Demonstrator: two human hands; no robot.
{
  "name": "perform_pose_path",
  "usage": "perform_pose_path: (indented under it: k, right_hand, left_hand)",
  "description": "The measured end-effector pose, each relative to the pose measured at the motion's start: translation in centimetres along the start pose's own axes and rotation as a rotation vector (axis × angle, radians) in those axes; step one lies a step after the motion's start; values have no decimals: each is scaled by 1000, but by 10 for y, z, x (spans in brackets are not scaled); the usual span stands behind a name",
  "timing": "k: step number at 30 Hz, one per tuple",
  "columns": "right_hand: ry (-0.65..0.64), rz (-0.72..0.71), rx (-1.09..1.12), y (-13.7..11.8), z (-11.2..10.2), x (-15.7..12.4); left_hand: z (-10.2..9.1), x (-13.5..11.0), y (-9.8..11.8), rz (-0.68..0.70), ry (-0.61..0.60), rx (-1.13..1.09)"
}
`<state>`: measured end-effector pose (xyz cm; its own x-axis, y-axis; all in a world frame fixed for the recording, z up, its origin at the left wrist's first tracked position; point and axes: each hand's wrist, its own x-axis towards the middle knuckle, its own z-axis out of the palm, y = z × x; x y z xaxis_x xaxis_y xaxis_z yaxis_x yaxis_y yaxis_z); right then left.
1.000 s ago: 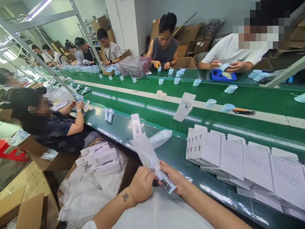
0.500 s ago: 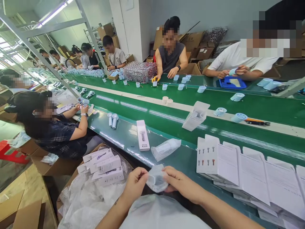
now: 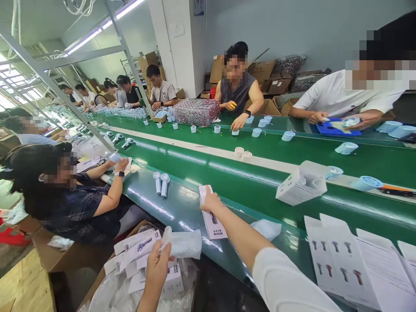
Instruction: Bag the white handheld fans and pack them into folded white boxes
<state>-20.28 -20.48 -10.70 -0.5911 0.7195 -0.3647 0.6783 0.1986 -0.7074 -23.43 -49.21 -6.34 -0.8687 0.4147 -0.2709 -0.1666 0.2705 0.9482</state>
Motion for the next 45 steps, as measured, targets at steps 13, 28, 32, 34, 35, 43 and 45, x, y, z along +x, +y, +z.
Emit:
perform_pose_path:
  k: [13,28,32,34,35,43,45]
  right_hand:
    - [-555,-550,512,61,-32,-61]
    - [302,-607,321,76,39,-119]
    - [422,-591,254,63,52,-113]
    - [409,-570,270,58,54,-111]
    - [382,-575,291,57,54,-110]
    - [115,-637,495,82,32,-98]
    - [76,-645,509,89,26,-94]
  left_hand:
    - [45,74,66,34,-157,-336]
    - [70,-19,65,696,-61,696]
    - [77,-23,69,677,-43,879]
    - [86,-16,77,552,-16,1043]
    - [93,-11,81,494,-7,1130]
    - [139,-13,81,611,-250,1156]
    - [137,-15,72,653,-314,1207]
